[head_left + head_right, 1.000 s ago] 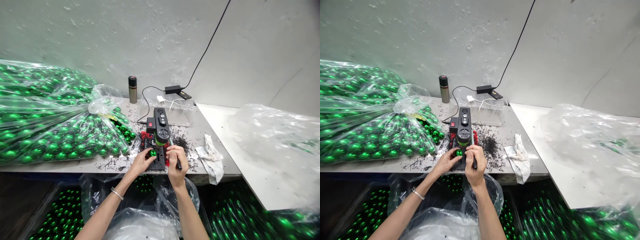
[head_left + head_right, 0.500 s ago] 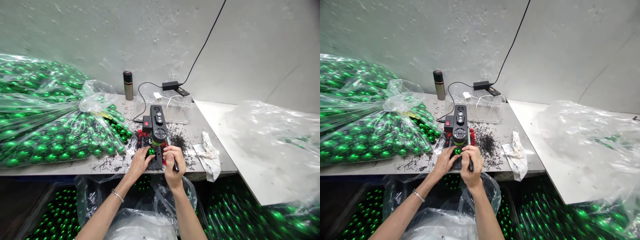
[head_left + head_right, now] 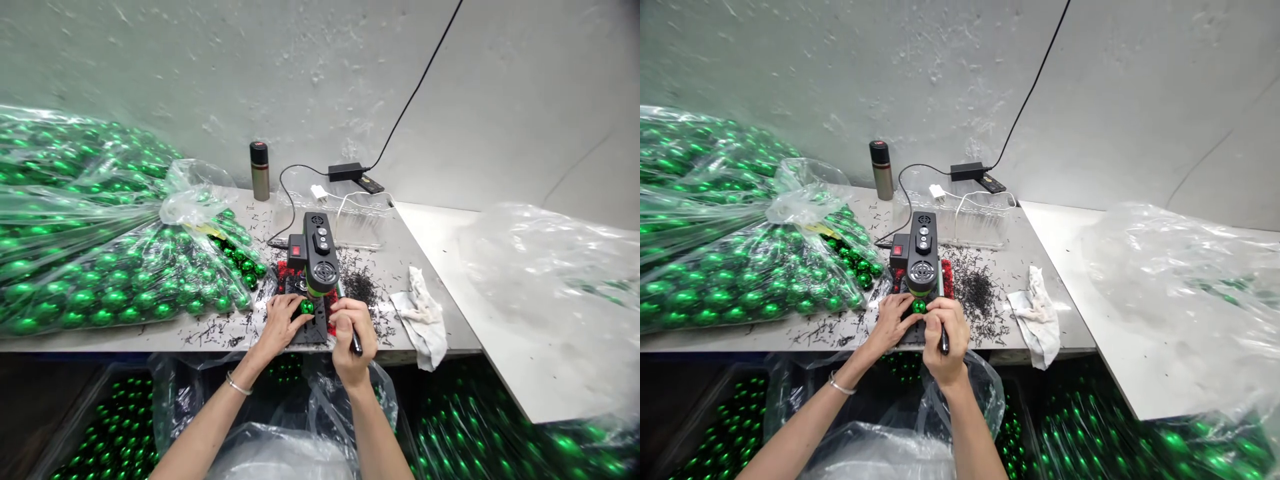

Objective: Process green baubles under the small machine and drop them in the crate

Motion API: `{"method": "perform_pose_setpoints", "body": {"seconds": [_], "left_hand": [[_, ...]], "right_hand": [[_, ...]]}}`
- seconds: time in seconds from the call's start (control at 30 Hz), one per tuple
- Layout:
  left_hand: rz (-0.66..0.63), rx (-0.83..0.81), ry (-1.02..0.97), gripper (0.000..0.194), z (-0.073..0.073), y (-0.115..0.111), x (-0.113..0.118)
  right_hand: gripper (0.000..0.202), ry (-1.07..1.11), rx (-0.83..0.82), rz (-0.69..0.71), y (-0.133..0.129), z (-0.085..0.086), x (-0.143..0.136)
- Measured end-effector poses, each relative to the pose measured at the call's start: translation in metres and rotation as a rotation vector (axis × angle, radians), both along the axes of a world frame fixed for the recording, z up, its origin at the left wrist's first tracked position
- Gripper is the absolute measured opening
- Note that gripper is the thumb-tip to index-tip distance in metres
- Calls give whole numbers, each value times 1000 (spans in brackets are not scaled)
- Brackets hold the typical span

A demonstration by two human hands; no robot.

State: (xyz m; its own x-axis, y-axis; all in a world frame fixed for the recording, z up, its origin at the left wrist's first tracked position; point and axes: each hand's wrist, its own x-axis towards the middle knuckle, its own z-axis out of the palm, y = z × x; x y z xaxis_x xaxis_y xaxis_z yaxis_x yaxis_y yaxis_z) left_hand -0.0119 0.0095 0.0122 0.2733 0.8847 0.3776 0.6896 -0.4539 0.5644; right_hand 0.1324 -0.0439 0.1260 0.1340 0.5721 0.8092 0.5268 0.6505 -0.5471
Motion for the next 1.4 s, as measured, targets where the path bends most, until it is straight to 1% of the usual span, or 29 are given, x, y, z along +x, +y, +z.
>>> {"method": "perform_pose_setpoints", "body": {"seconds": [0.07, 0.13, 0.3, 0.43, 0.5, 0.6, 0.77, 1.07, 1.2, 1.3, 1.4], "left_hand": [[-7, 16, -12, 31, -4, 1, -1], [-12, 32, -16, 32, -6, 0, -2], [-21, 49, -13, 32, -5, -2, -1], [-23, 39, -21, 30, -4, -3, -1], [-27, 32, -28, 29, -3, -3, -1], [-33, 23, -40, 29, -2, -3, -1], [-37, 27, -42, 28, -1, -4, 0], [-41, 61, -41, 28, -3, -3, 0], [-31, 69, -48, 27, -4, -2, 0], [-33, 71, -56, 28, -5, -2, 0], [-35, 77, -74, 29, -7, 0, 1]], "right_hand": [[23, -1, -12, 21, 2, -4, 0], [26, 10, 1, 30, 5, -12, 0], [28, 54, 127, 9, 14, -45, -2], [28, 37, 125, -12, 16, -69, -2], [28, 53, 113, -22, 15, -77, -2], [29, 79, 117, -32, 16, -84, -3], [28, 56, 113, -59, 16, -89, -2], [28, 31, 98, -15, 16, -89, 0], [28, 1, 110, -39, 18, -86, 1], [26, -106, 155, -23, 20, -83, 4], [25, -172, 203, -4, 21, -75, 6]]}}
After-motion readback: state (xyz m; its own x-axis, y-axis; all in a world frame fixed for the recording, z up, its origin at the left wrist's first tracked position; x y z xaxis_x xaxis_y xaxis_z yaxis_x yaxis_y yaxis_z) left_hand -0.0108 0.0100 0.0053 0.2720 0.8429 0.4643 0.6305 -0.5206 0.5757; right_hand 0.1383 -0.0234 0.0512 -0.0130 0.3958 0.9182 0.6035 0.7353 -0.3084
